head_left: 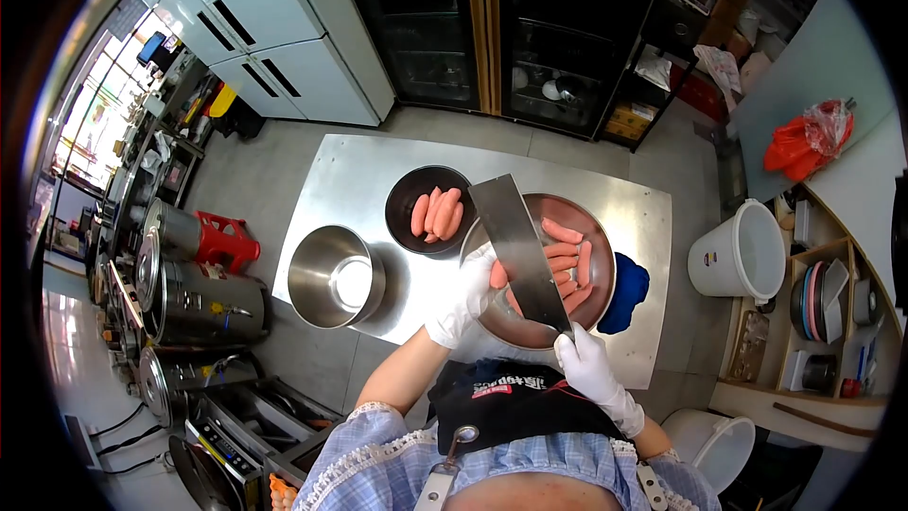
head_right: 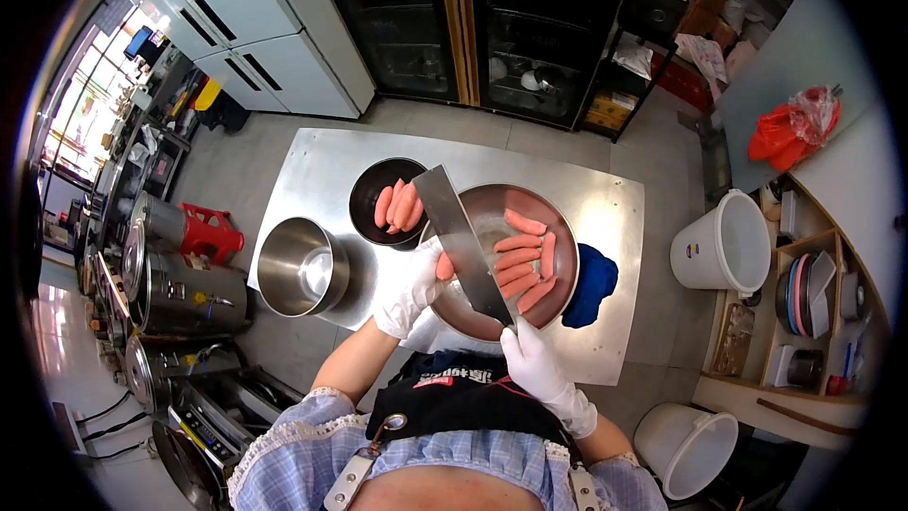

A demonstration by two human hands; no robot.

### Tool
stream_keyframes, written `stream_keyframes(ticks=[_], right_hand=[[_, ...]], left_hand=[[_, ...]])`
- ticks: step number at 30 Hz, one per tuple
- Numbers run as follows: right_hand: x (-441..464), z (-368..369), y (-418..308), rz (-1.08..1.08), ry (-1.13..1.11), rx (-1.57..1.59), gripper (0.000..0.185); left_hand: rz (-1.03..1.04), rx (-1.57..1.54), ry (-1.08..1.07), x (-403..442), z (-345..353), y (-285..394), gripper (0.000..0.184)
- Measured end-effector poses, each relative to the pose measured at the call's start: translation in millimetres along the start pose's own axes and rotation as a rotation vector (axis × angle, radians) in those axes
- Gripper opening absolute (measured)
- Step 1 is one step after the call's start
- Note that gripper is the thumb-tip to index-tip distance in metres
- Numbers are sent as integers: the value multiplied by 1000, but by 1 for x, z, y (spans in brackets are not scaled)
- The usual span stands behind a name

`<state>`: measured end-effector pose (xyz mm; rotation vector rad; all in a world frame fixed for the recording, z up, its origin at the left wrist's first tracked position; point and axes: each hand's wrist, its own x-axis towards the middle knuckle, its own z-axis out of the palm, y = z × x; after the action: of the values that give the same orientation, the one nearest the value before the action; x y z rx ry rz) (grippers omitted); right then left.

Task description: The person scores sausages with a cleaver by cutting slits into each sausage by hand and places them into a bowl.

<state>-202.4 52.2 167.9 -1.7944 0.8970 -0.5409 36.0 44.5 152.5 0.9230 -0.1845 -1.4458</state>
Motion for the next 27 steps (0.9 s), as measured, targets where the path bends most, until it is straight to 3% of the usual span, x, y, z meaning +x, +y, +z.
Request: stream_keyframes(ticks=[6, 8, 9, 13, 15, 17, 18, 20, 22, 23, 24, 25, 26, 27], right_hand=[[1, -1, -8, 20, 40, 60, 13], [0, -8, -22, 90, 38, 131, 12], [1, -10, -26, 166, 44, 199, 12], [-1, -17, -12, 140, 83, 199, 12], [-3, -20, -8, 155, 89, 202, 11], [-2, -23, -8, 181, 111, 221, 12], [-2, -24, -7, 181, 134, 224, 13], [-1, -30, -6, 198, 160, 217, 13], [0, -33, -5, 223, 201, 201, 15], [0, -34, 4, 217, 208, 186, 18], [1, -36, 2, 233, 223, 195, 18], [3, -37, -1, 249, 240, 204, 19], [2, -37, 0, 222, 250, 218, 20], [1, -38, 1, 228, 268, 223, 20]], left_hand=[[68, 10, 23, 6, -7, -2, 26], [313, 447, 307, 22, -26, 2, 27], [497, 706, 353, 31, -47, 8, 26], [668, 773, 530, 80, -130, 29, 27], [709, 882, 658, 92, -155, 46, 26], [477, 1011, 699, 81, -146, 69, 27], [470, 1014, 688, 73, -130, 70, 27], [779, 1669, 783, 57, -94, 60, 19], [1296, 1512, 333, 73, -81, 25, 16], [749, 1732, -121, 71, -91, 8, 16], [818, 1783, -392, 64, -74, -10, 15], [622, 1971, -520, 58, -60, -36, 13], [669, 1931, -545, 63, -70, -70, 11], [492, 2160, -690, 44, -47, -70, 10]])
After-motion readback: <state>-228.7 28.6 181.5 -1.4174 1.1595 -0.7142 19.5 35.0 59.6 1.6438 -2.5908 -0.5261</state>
